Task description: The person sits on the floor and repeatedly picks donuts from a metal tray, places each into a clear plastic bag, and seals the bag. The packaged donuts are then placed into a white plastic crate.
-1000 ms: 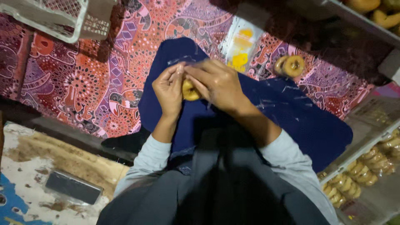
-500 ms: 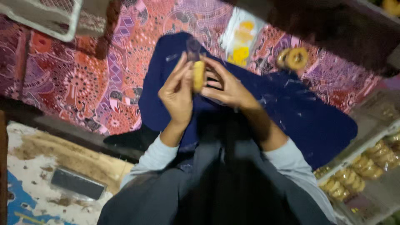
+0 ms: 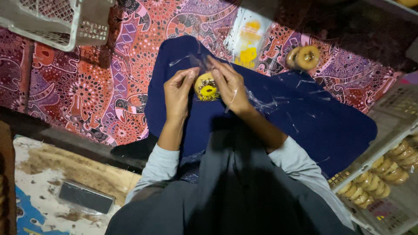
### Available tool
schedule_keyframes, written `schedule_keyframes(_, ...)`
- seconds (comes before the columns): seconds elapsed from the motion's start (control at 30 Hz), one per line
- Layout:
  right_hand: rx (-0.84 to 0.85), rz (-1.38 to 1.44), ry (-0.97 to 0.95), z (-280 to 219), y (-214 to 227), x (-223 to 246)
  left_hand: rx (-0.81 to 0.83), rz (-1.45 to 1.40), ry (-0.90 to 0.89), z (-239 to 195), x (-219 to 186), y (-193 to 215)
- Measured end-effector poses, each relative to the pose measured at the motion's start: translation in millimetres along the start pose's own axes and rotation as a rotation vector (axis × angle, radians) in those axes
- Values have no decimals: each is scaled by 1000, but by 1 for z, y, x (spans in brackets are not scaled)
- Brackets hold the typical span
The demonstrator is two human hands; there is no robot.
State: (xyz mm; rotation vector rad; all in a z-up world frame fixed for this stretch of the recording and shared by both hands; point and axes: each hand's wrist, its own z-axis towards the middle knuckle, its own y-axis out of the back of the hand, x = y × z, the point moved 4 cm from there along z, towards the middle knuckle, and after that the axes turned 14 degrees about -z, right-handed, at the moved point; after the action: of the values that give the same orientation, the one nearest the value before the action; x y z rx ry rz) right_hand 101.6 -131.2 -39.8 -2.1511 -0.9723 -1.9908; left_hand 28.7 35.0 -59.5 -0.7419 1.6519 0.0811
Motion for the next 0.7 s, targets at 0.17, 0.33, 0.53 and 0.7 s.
schedule_keyframes(0.17, -226, -195, 240, 11, 13, 21, -7, 87, -124, 1, -33, -18)
schedule_keyframes(0.33, -364, 30, 292, 17, 13, 35, -91, -27, -277, -16, -51, -17)
schedule_keyframes(0.53, -230, -68, 249, 4, -9, 8, -93, 304, -227, -21, -46, -3)
schedule_keyframes(0.7, -66, 174, -60, -17, -38, -58, -86, 693, -288, -42, -40, -4)
